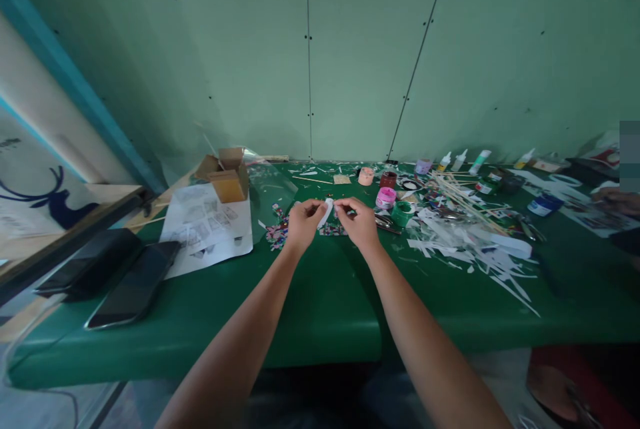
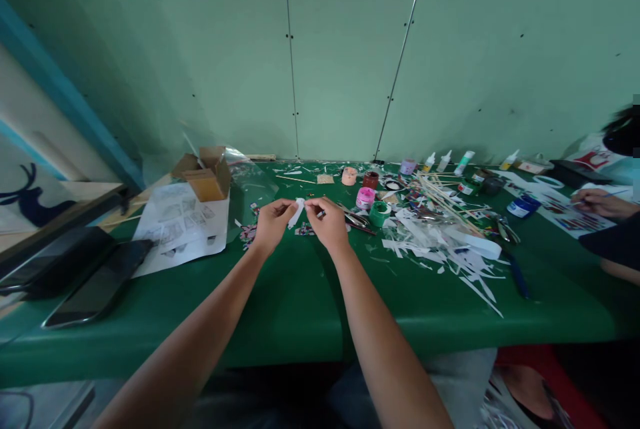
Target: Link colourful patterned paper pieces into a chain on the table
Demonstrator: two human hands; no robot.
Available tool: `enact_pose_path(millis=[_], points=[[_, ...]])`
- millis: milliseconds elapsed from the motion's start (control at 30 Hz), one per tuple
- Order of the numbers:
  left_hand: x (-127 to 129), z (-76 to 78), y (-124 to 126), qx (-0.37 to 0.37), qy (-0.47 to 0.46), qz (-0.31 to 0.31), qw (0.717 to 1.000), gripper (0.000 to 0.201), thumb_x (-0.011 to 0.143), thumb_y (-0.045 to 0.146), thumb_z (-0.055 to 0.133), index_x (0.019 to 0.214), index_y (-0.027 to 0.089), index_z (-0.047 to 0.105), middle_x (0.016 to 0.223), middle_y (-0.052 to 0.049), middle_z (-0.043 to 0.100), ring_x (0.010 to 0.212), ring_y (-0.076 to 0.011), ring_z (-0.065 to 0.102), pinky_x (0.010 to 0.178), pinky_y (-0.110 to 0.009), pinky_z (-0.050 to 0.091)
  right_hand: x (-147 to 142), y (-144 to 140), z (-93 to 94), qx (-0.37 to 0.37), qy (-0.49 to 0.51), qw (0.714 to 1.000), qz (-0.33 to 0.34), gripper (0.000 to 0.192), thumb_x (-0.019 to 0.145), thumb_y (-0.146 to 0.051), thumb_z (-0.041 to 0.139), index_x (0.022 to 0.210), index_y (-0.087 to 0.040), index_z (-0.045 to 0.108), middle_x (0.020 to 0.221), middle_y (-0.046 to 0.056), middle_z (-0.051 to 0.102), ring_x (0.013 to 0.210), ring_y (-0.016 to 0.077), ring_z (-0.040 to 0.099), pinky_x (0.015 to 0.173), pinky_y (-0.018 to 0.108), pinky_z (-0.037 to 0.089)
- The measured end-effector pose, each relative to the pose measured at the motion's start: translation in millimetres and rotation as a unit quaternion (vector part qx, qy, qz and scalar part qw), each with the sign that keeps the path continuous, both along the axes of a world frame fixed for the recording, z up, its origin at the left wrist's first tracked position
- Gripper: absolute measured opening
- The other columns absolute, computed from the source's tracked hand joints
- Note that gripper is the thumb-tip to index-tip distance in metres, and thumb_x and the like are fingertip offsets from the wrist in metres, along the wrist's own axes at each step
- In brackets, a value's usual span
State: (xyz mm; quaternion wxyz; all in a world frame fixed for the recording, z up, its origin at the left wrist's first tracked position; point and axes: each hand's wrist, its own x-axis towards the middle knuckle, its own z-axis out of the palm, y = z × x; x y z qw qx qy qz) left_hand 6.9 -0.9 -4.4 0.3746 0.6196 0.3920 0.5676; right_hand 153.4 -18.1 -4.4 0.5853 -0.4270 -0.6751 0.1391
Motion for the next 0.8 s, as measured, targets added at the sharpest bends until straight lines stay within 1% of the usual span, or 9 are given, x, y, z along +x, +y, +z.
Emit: enact_pose_path(millis=[133,233,400,500,633,800], points=[[0.9,-1.8,1.2,0.015,0.016,0.0,1.0,0.026,0.076,0.039,0.063,0.087,0.016,0.071,0.078,-0.005,0.069,0.066,-0.0137,0.059,0.06,-0.024,0.044,-0.2,-0.2,1.1,-0.034,-0.001,0.999,-0.021,0.021,0.083,-0.034,0.053,0.085,-0.02,0.068,0.079,0.005,0.068,0.068,0.0173,0.062,0.061,0.027,0.048],[1.9,-2.2,1.0,0.02,0.015,-0.006,1.0,0.026,0.077,0.038,0.063,0.09,0.017,0.07,0.084,-0.006,0.07,0.07,-0.0148,0.061,0.063,-0.025,0.046,-0.4,0.3,1.7,-0.054,0.013,0.998,-0.029,0.023,0.083,-0.036,0.054,0.083,-0.019,0.069,0.075,0.005,0.069,0.065,0.0178,0.062,0.061,0.027,0.048],[1.8,-2.6,-0.5,0.074,0.082,0.015,0.994,0.022,0.077,0.035,0.063,0.085,0.017,0.07,0.077,-0.004,0.068,0.067,-0.0134,0.059,0.063,-0.025,0.045,-0.4,0.3,1.4,-0.072,0.018,0.997,-0.028,0.025,0.082,-0.039,0.055,0.083,-0.019,0.07,0.073,0.005,0.069,0.065,0.0187,0.063,0.061,0.028,0.047],[1.4,-2.3,-1.3,0.094,0.1,0.021,0.99,0.02,0.078,0.035,0.062,0.084,0.017,0.071,0.076,-0.003,0.068,0.066,-0.0128,0.057,0.062,-0.025,0.045,-0.2,1.4,0.0,-0.078,0.025,0.996,-0.025,0.025,0.081,-0.039,0.056,0.082,-0.019,0.07,0.071,0.005,0.069,0.064,0.0187,0.063,0.06,0.027,0.047],[1.3,-0.3,-2.1,0.087,0.094,0.02,0.992,0.02,0.078,0.035,0.062,0.083,0.018,0.071,0.077,-0.003,0.068,0.067,-0.0131,0.058,0.063,-0.025,0.045,0.3,3.8,-2.4,-0.074,0.026,0.997,-0.017,0.023,0.081,-0.036,0.055,0.082,-0.019,0.069,0.07,0.004,0.068,0.063,0.018,0.062,0.058,0.027,0.047],[1.9,2.0,-3.3,0.059,0.065,0.017,0.996,0.021,0.076,0.035,0.064,0.083,0.017,0.071,0.078,-0.004,0.069,0.068,-0.0142,0.06,0.065,-0.026,0.045,1.1,5.2,-4.7,-0.071,0.034,0.997,-0.013,0.022,0.082,-0.037,0.055,0.083,-0.02,0.069,0.065,0.003,0.065,0.058,0.0175,0.06,0.054,0.027,0.046]])
